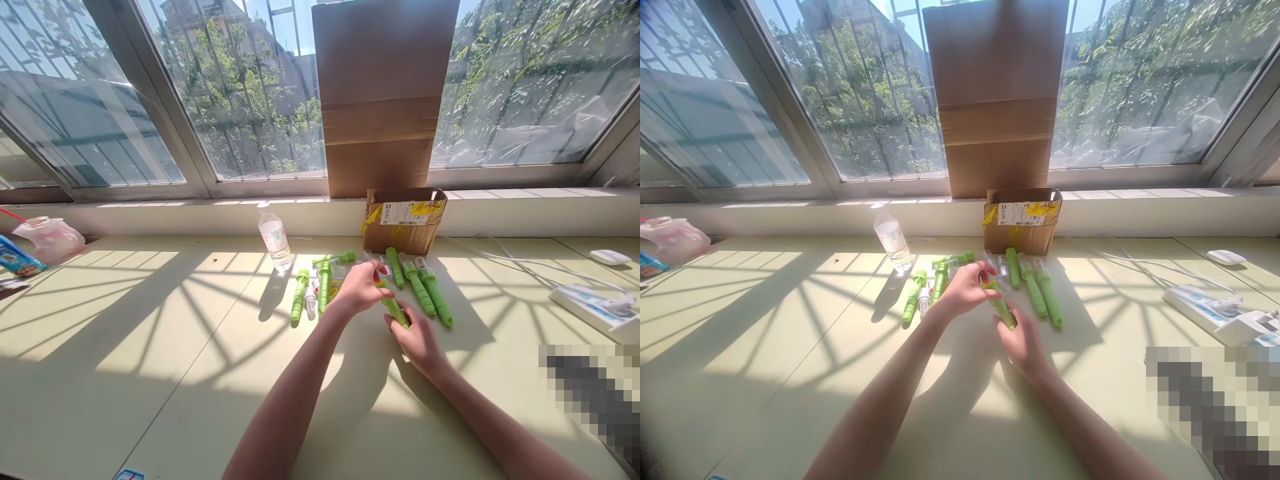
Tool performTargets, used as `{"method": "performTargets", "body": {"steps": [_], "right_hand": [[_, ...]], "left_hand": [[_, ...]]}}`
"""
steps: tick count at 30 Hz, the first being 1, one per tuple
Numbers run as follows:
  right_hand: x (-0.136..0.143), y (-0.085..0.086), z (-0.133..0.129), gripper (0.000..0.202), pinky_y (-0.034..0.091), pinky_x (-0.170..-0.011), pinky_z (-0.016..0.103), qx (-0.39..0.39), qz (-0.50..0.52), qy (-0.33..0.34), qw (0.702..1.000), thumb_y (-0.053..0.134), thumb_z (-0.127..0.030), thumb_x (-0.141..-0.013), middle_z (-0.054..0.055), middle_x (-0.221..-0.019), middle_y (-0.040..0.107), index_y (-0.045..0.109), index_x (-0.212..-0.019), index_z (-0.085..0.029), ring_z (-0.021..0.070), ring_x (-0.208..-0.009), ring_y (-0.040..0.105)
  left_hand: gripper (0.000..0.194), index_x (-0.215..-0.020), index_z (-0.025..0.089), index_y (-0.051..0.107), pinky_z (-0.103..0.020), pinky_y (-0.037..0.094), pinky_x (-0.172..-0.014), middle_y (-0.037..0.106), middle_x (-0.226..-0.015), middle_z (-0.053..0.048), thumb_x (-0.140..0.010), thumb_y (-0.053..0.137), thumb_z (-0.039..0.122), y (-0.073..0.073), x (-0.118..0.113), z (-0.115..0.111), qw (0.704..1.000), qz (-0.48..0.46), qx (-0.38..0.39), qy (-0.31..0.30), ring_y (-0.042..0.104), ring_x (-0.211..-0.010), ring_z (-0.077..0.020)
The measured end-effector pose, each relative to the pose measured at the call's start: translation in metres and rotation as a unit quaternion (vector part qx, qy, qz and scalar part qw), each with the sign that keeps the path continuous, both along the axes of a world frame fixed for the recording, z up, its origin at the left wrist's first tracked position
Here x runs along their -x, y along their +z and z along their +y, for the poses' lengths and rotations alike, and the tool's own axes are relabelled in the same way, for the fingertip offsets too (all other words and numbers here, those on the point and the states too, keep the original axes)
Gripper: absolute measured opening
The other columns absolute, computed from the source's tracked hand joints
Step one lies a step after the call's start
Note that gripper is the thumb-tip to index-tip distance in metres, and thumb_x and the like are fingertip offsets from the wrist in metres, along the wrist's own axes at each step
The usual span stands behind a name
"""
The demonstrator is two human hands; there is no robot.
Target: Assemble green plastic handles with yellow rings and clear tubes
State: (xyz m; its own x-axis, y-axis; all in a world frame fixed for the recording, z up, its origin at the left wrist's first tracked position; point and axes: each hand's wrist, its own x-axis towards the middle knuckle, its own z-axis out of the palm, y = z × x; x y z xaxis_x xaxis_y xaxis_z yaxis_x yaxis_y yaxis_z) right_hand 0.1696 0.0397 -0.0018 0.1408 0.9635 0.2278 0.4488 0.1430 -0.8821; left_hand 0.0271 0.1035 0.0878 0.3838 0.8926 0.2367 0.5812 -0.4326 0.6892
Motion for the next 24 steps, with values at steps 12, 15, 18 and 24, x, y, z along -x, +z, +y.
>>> {"method": "performTargets", "body": {"steps": [12,15,18,24], "right_hand": [[-0.005,0.000,0.001,0.040,0.039,-0.043,0.027,0.023,0.112,-0.012,0.993,0.068,-0.044,-0.072,0.005,-0.074,0.067,0.067,-0.104,-0.019,0.0130,-0.044,0.050],[-0.005,0.000,0.000,0.040,0.038,-0.041,0.027,0.032,0.118,-0.010,0.992,0.068,-0.045,-0.073,0.003,-0.073,0.066,0.066,-0.103,-0.019,0.0122,-0.041,0.050],[-0.005,-0.001,0.000,0.040,0.038,-0.040,0.027,0.038,0.129,-0.006,0.991,0.068,-0.044,-0.073,0.002,-0.072,0.065,0.066,-0.103,-0.019,0.0118,-0.040,0.049],[-0.006,-0.002,0.002,0.041,0.037,-0.039,0.027,0.044,0.154,0.000,0.987,0.069,-0.044,-0.073,0.000,-0.062,0.061,0.067,-0.105,-0.019,0.0127,-0.039,0.048]], "left_hand": [[0.034,-0.100,0.019,0.061,-0.030,0.044,-0.078,0.065,-0.094,-0.004,-0.073,0.071,0.036,-0.004,0.006,0.001,0.990,0.028,-0.094,-0.100,0.056,-0.093,-0.0220],[0.033,-0.100,0.019,0.061,-0.030,0.045,-0.079,0.065,-0.094,-0.004,-0.072,0.072,0.034,-0.005,0.006,0.002,0.991,0.023,-0.092,-0.098,0.056,-0.093,-0.0219],[0.032,-0.098,0.019,0.062,-0.030,0.045,-0.080,0.064,-0.090,-0.003,-0.072,0.072,0.033,-0.007,0.006,0.004,0.991,0.011,-0.092,-0.093,0.057,-0.090,-0.0209],[0.030,-0.096,0.019,0.063,-0.029,0.045,-0.077,0.062,-0.086,-0.002,-0.072,0.071,0.035,-0.012,0.005,0.006,0.991,-0.001,-0.098,-0.087,0.057,-0.084,-0.0192]]}}
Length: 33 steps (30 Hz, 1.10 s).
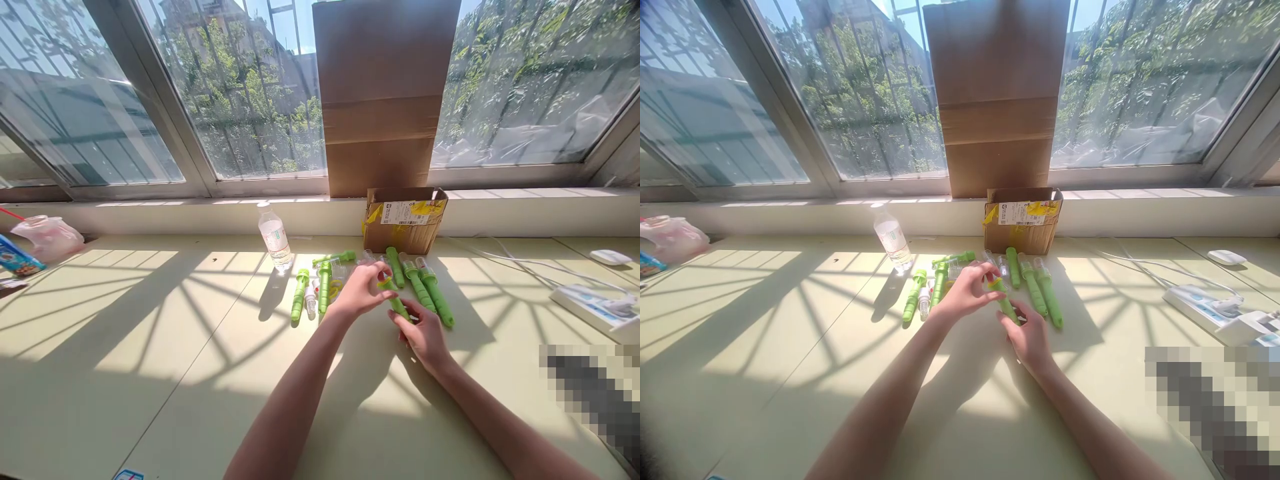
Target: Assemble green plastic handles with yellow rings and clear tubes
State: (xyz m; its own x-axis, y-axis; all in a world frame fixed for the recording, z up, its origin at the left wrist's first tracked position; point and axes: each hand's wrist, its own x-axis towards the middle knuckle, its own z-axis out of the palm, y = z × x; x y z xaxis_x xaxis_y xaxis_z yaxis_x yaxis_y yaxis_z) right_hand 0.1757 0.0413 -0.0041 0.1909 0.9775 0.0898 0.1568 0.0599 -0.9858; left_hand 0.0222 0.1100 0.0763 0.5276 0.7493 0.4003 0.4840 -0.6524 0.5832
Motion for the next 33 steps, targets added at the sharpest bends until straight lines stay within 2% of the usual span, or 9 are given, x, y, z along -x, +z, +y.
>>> {"method": "performTargets", "body": {"steps": [5,9,13,16,19,23,28,33], "right_hand": [[0.000,0.002,-0.001,0.044,0.035,-0.037,0.026,0.001,0.027,0.008,1.000,0.068,-0.045,-0.073,-0.001,-0.059,0.060,0.067,-0.107,-0.017,0.0128,-0.038,0.046],[0.000,0.003,-0.002,0.042,0.033,-0.037,0.026,0.005,0.053,0.024,0.998,0.066,-0.043,-0.075,-0.003,-0.053,0.055,0.066,-0.108,-0.017,0.0123,-0.037,0.044],[-0.001,0.001,-0.002,0.031,0.035,-0.040,0.026,0.007,0.072,0.035,0.997,0.065,-0.043,-0.076,0.000,-0.060,0.060,0.069,-0.094,-0.018,0.0134,-0.043,0.048],[-0.001,0.001,-0.001,0.026,0.036,-0.041,0.026,0.013,0.079,0.046,0.996,0.065,-0.043,-0.076,0.001,-0.060,0.061,0.068,-0.081,-0.017,0.0138,-0.045,0.050],[-0.001,0.002,-0.001,0.026,0.036,-0.042,0.026,0.016,0.088,0.055,0.995,0.065,-0.043,-0.076,0.001,-0.060,0.060,0.067,-0.077,-0.017,0.0134,-0.045,0.049],[-0.001,0.006,-0.002,0.025,0.037,-0.044,0.027,0.021,0.100,0.066,0.993,0.064,-0.043,-0.076,0.001,-0.062,0.060,0.066,-0.074,-0.018,0.0130,-0.046,0.048],[-0.001,0.009,-0.004,0.027,0.038,-0.047,0.027,0.023,0.103,0.079,0.991,0.062,-0.043,-0.079,0.001,-0.063,0.059,0.062,-0.069,-0.018,0.0129,-0.047,0.049],[-0.002,0.012,-0.005,0.031,0.037,-0.048,0.026,0.025,0.095,0.099,0.990,0.060,-0.044,-0.082,0.000,-0.059,0.057,0.060,-0.065,-0.017,0.0116,-0.046,0.049]], "left_hand": [[0.028,-0.094,0.019,0.063,-0.029,0.046,-0.076,0.064,-0.088,-0.003,-0.073,0.071,0.035,-0.002,-0.002,0.000,1.000,0.000,-0.005,0.005,0.057,-0.086,-0.0194],[0.033,-0.097,0.019,0.062,-0.029,0.046,-0.079,0.065,-0.095,-0.005,-0.073,0.072,0.039,0.000,0.000,-0.001,1.000,-0.002,-0.011,-0.019,0.057,-0.091,-0.0205],[0.038,-0.100,0.019,0.061,-0.030,0.046,-0.080,0.065,-0.096,-0.006,-0.072,0.073,0.042,0.004,0.001,-0.003,0.999,-0.001,-0.007,-0.038,0.057,-0.094,-0.0218],[0.038,-0.099,0.019,0.061,-0.031,0.046,-0.081,0.065,-0.096,-0.006,-0.071,0.074,0.043,0.005,0.000,-0.004,1.000,0.009,-0.003,-0.029,0.058,-0.093,-0.0221],[0.037,-0.098,0.019,0.061,-0.031,0.047,-0.078,0.066,-0.095,-0.006,-0.072,0.073,0.043,0.007,-0.002,-0.005,1.000,0.020,-0.004,-0.016,0.058,-0.091,-0.0219],[0.034,-0.096,0.019,0.061,-0.030,0.047,-0.075,0.065,-0.089,-0.005,-0.071,0.074,0.038,0.007,-0.006,-0.006,0.999,0.046,-0.019,0.007,0.059,-0.088,-0.0217],[0.035,-0.096,0.019,0.062,-0.033,0.046,-0.081,0.065,-0.090,-0.005,-0.069,0.076,0.035,0.007,-0.009,-0.004,0.994,0.101,-0.052,0.002,0.058,-0.093,-0.0241],[0.030,-0.098,0.020,0.061,-0.031,0.047,-0.081,0.066,-0.094,-0.004,-0.072,0.074,0.027,0.009,-0.005,-0.007,0.996,0.078,-0.039,-0.013,0.059,-0.091,-0.0218]]}}
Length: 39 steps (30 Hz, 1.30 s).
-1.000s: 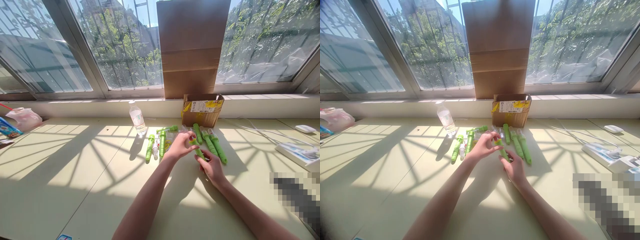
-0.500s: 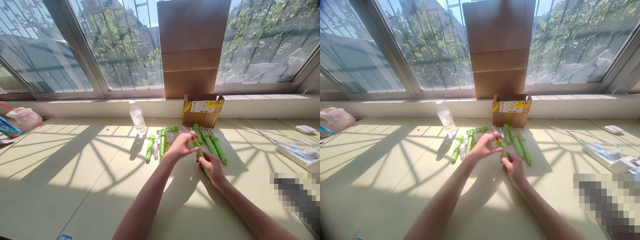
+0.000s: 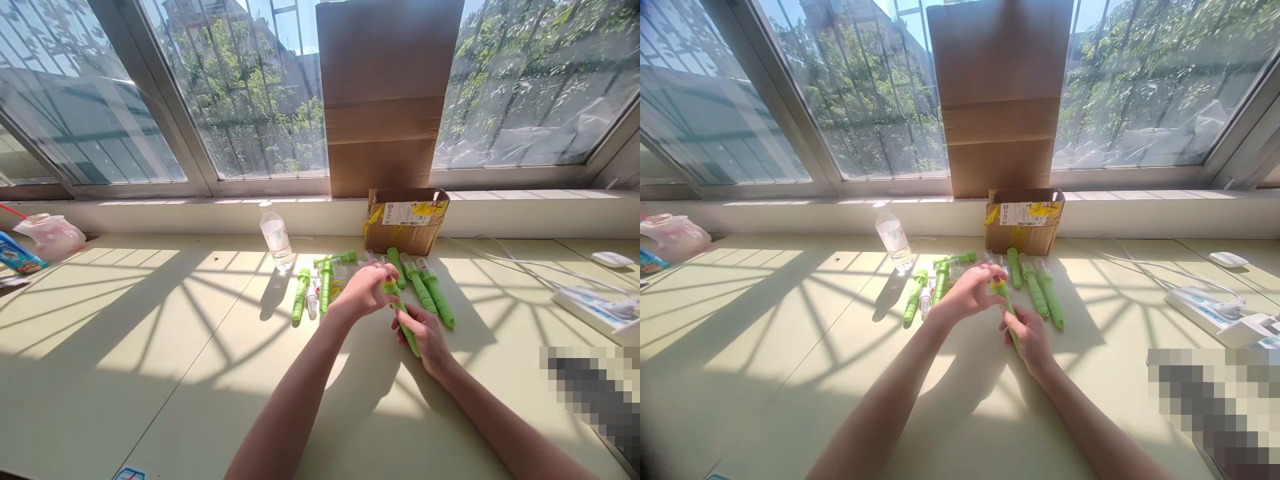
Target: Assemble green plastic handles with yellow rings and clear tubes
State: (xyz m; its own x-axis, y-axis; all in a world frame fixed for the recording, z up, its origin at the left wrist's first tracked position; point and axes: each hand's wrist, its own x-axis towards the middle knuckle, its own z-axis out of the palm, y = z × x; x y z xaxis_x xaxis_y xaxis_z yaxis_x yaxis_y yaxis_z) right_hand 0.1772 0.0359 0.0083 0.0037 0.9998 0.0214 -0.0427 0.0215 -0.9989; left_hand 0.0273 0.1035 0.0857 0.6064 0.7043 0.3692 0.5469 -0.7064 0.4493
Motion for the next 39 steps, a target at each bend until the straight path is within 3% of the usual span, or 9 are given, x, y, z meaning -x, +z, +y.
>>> {"method": "performTargets", "body": {"steps": [7,10,14,23,28,33,39], "right_hand": [[-0.0010,0.0000,0.0009,0.035,0.033,-0.044,0.025,0.010,0.008,0.004,1.000,0.060,-0.046,-0.082,-0.001,-0.058,0.056,0.058,-0.064,-0.016,0.0098,-0.042,0.047],[-0.0014,-0.0012,0.0027,0.027,0.033,-0.041,0.024,0.017,-0.001,-0.014,1.000,0.069,-0.043,-0.076,-0.003,-0.057,0.056,0.061,-0.080,-0.018,0.0099,-0.039,0.045],[-0.0019,-0.0030,0.0046,0.036,0.033,-0.039,0.023,0.034,0.005,-0.033,0.999,0.073,-0.039,-0.073,-0.005,-0.054,0.057,0.058,-0.099,-0.020,0.0099,-0.036,0.044],[-0.0011,-0.0038,0.0044,0.031,0.035,-0.033,0.024,0.020,0.034,-0.053,0.998,0.073,-0.042,-0.072,0.003,-0.080,0.064,0.061,-0.088,-0.018,0.0120,-0.041,0.053],[-0.0011,-0.0026,0.0046,0.029,0.038,-0.038,0.024,0.030,0.052,-0.036,0.998,0.072,-0.042,-0.073,0.003,-0.077,0.063,0.064,-0.085,-0.018,0.0121,-0.048,0.054],[-0.0009,-0.0034,0.0036,0.028,0.041,-0.045,0.024,0.020,0.045,-0.019,0.999,0.069,-0.044,-0.076,0.003,-0.077,0.063,0.064,-0.082,-0.017,0.0113,-0.053,0.053],[-0.0013,-0.0012,0.0026,0.031,0.036,-0.041,0.023,0.029,0.043,-0.008,0.999,0.066,-0.047,-0.079,0.001,-0.071,0.060,0.062,-0.076,-0.017,0.0090,-0.046,0.049]], "left_hand": [[0.026,-0.096,0.020,0.062,-0.029,0.048,-0.078,0.066,-0.090,-0.003,-0.073,0.073,0.023,0.0031,0.0005,-0.0042,0.999,-0.022,0.027,0.022,0.059,-0.087,-0.0200],[0.027,-0.096,0.020,0.062,-0.028,0.048,-0.077,0.066,-0.090,-0.002,-0.073,0.073,0.024,0.0016,-0.0009,-0.0029,0.999,-0.021,0.031,0.030,0.060,-0.087,-0.0194],[0.027,-0.096,0.020,0.062,-0.028,0.048,-0.078,0.067,-0.091,-0.003,-0.073,0.073,0.026,-0.0005,-0.0025,-0.0012,0.999,-0.021,0.031,0.031,0.060,-0.090,-0.0201],[0.023,-0.098,0.020,0.061,-0.029,0.047,-0.081,0.067,-0.098,-0.004,-0.076,0.068,0.023,-0.0034,-0.0013,0.0002,1.000,-0.012,0.014,0.000,0.060,-0.094,-0.0211],[0.023,-0.098,0.019,0.060,-0.029,0.047,-0.081,0.066,-0.099,-0.004,-0.076,0.066,0.021,-0.0054,0.0012,0.0026,0.999,-0.034,0.016,-0.022,0.060,-0.094,-0.0202],[0.022,-0.096,0.019,0.060,-0.029,0.047,-0.080,0.067,-0.096,-0.004,-0.075,0.067,0.022,-0.0057,0.0004,0.0028,1.000,-0.026,0.010,-0.004,0.060,-0.092,-0.0205],[0.022,-0.096,0.020,0.060,-0.027,0.046,-0.072,0.067,-0.092,-0.003,-0.076,0.067,0.025,-0.0038,0.0000,0.0007,0.999,-0.017,0.031,0.017,0.060,-0.086,-0.0192]]}}
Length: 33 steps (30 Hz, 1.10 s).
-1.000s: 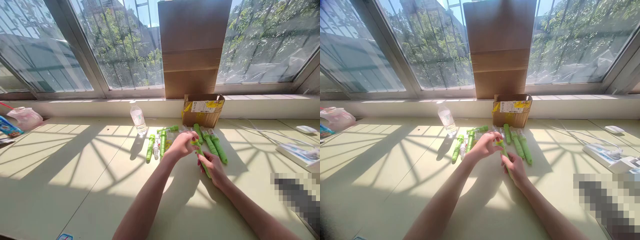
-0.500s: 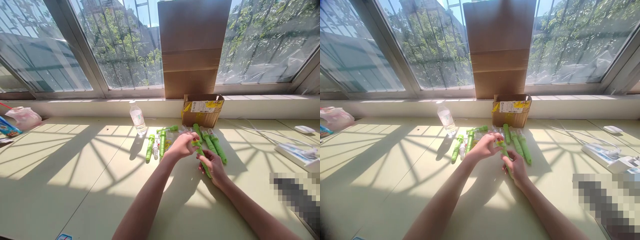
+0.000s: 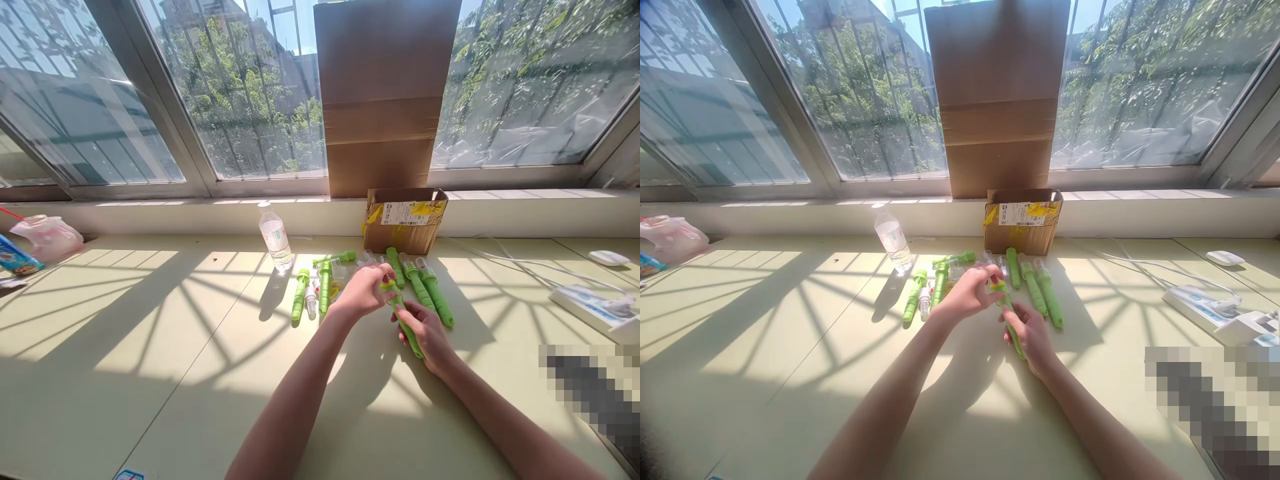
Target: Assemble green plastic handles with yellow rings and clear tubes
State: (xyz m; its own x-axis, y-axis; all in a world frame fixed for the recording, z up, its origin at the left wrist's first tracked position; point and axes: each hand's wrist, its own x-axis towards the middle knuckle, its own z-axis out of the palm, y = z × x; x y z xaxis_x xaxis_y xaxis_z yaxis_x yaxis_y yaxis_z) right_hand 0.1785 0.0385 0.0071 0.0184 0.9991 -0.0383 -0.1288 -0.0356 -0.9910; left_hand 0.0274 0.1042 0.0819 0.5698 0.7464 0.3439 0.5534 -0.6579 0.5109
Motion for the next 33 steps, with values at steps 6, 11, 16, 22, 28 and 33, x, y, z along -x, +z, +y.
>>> {"method": "performTargets", "body": {"steps": [6,11,16,22,28,33], "right_hand": [[-0.0010,0.0002,0.0004,0.026,0.033,-0.039,0.024,-0.015,-0.021,-0.008,1.000,0.070,-0.042,-0.075,-0.002,-0.063,0.056,0.062,-0.079,-0.018,0.0091,-0.042,0.045],[-0.0007,-0.0029,0.0011,0.024,0.031,-0.039,0.023,-0.018,-0.034,-0.008,0.999,0.071,-0.037,-0.074,-0.004,-0.056,0.052,0.062,-0.085,-0.018,0.0092,-0.041,0.043],[-0.0020,-0.0036,0.0007,0.023,0.031,-0.039,0.024,-0.019,-0.039,-0.015,0.999,0.067,-0.040,-0.077,-0.002,-0.060,0.055,0.059,-0.075,-0.018,0.0098,-0.041,0.044],[-0.0011,0.0009,-0.0012,0.027,0.032,-0.039,0.025,-0.027,-0.024,-0.005,0.999,0.068,-0.042,-0.076,-0.002,-0.061,0.056,0.059,-0.071,-0.018,0.0098,-0.041,0.045],[-0.0021,0.0013,-0.0011,0.029,0.034,-0.042,0.024,-0.005,-0.009,0.008,1.000,0.067,-0.045,-0.078,0.001,-0.069,0.061,0.063,-0.076,-0.017,0.0090,-0.045,0.047],[-0.0032,0.0016,-0.0015,0.030,0.037,-0.047,0.023,-0.006,-0.005,0.037,0.999,0.062,-0.047,-0.082,0.002,-0.076,0.064,0.066,-0.084,-0.017,0.0085,-0.049,0.050]], "left_hand": [[0.026,-0.097,0.019,0.060,-0.026,0.046,-0.069,0.066,-0.088,-0.003,-0.075,0.068,0.031,0.0007,0.0028,0.0002,1.000,-0.019,0.014,-0.012,0.059,-0.084,-0.0187],[0.023,-0.093,0.018,0.060,-0.025,0.045,-0.067,0.066,-0.087,-0.003,-0.075,0.068,0.031,-0.0020,0.0026,0.0015,0.999,-0.033,0.006,-0.017,0.058,-0.081,-0.0177],[0.022,-0.091,0.019,0.061,-0.026,0.046,-0.068,0.067,-0.087,-0.003,-0.075,0.068,0.031,-0.0044,-0.0004,0.0018,1.000,-0.027,-0.008,-0.009,0.059,-0.079,-0.0179],[0.021,-0.092,0.019,0.062,-0.028,0.047,-0.073,0.068,-0.087,-0.003,-0.076,0.068,0.030,-0.0022,-0.0022,-0.0008,1.000,-0.023,-0.008,0.001,0.060,-0.082,-0.0192],[0.021,-0.091,0.018,0.062,-0.028,0.047,-0.073,0.068,-0.087,-0.003,-0.075,0.068,0.030,-0.0003,-0.0034,-0.0023,1.000,-0.024,-0.018,0.005,0.061,-0.083,-0.0192],[0.021,-0.089,0.018,0.061,-0.027,0.046,-0.070,0.067,-0.084,-0.003,-0.075,0.069,0.031,-0.0015,-0.0034,-0.0006,0.999,-0.024,-0.020,0.012,0.060,-0.081,-0.0182]]}}
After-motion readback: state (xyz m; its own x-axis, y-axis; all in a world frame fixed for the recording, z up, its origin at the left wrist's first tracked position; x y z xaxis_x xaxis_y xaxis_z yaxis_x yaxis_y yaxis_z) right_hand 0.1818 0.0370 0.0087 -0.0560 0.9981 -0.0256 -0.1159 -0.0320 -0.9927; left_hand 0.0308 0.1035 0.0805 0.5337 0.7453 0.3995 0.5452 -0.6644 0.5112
